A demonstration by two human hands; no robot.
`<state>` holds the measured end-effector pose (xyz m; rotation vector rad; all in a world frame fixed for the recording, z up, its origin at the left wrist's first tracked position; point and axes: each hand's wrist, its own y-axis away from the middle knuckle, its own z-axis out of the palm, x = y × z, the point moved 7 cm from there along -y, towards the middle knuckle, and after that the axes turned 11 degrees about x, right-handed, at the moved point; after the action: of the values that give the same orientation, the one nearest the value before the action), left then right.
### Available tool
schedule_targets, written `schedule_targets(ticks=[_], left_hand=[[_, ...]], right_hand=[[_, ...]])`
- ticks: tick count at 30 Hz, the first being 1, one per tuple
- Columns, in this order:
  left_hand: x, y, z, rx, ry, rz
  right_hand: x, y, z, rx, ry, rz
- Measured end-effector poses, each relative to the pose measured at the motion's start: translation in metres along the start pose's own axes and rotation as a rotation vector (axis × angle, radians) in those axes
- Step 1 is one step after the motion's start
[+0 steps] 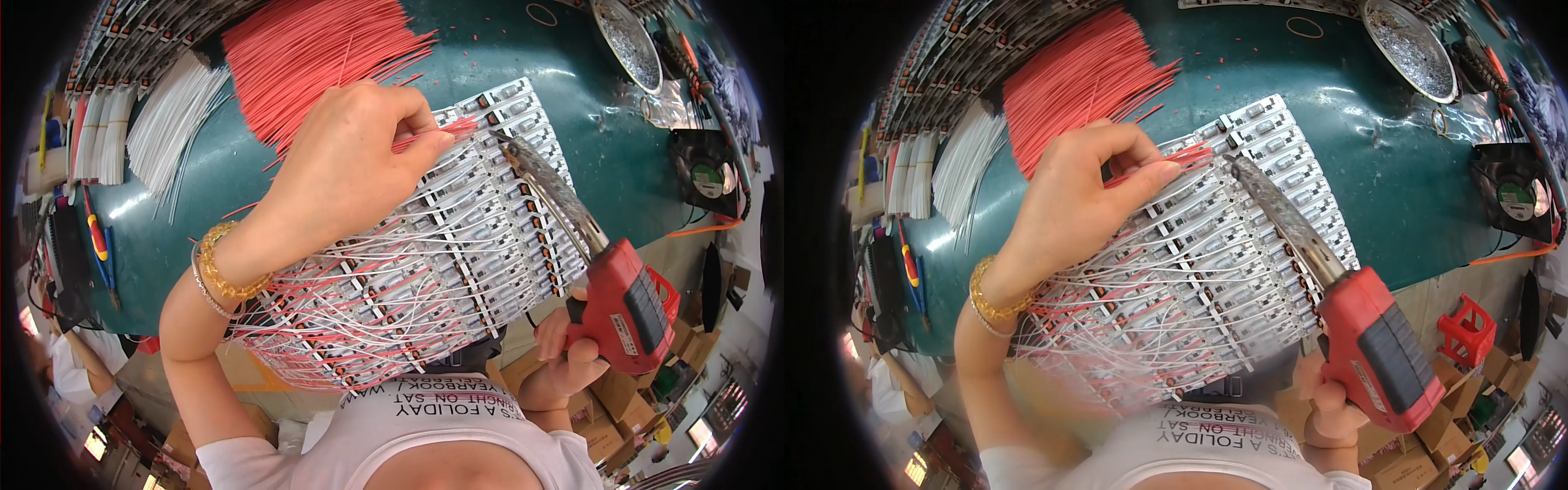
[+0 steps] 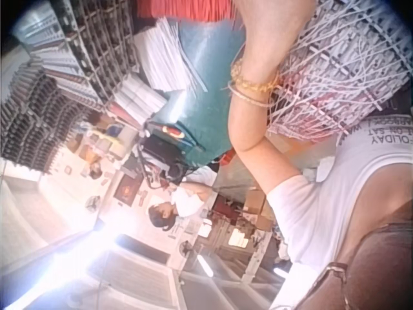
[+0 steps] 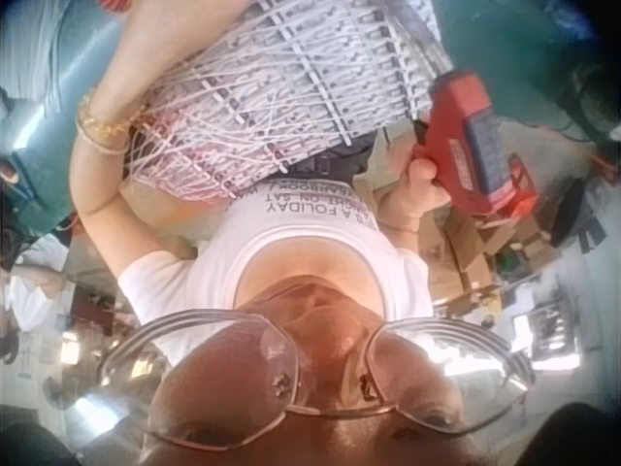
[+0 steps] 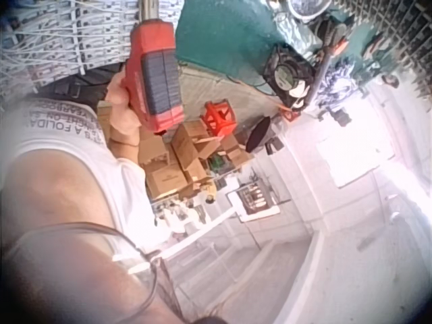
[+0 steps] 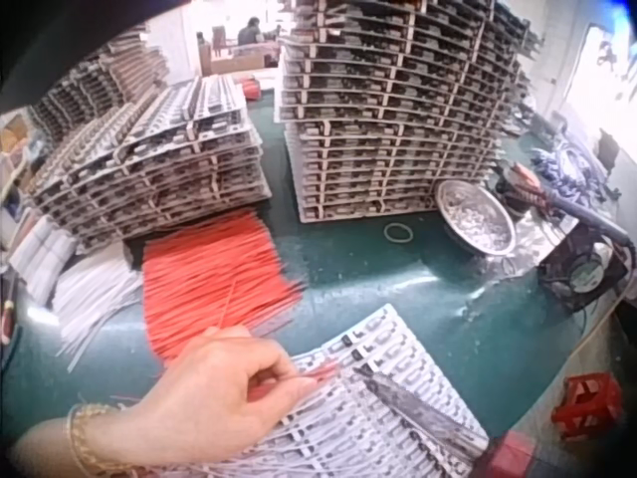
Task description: The person uses a soldering iron to attach red and white wires to a grid of electronic components on a workbench. The person holds the wires with one hand and applies the soldering iron with the other, working methodically across the assembly.
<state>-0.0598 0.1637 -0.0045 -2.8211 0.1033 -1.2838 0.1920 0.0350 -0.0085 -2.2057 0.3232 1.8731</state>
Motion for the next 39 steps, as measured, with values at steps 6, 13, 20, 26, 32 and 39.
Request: schedule_targets(ticks=[6, 13, 20, 26, 32, 39], left_hand=[[0.002, -0.001, 0.0, 0.006, 0.004, 0.018], [0.015, 0.008, -0.03, 0.362, 0.039, 0.093], [0.025, 0.015, -0.001, 0.172, 0.025, 0.09], [0.027, 0.021, 0.008, 0.208, -0.107, 0.242], [0.025, 0.021, 0.007, 0.195, -0.08, 0.234], [0.025, 0.019, 0.009, 0.192, -0.099, 0.256]], right_hand=[[0.0, -0.001, 0.008, 0.012, -0.096, 0.093], [0.0, 0.0, -0.001, 0.041, -0.143, 0.043], [0.0, -0.001, -0.007, -0.046, -0.205, 0.101], [0.0, 0.003, -0.004, 0.027, -0.16, 0.087], [0.003, 0.001, 0.004, -0.039, -0.122, 0.116], [0.006, 0.003, 0.002, -0.027, -0.124, 0.109]])
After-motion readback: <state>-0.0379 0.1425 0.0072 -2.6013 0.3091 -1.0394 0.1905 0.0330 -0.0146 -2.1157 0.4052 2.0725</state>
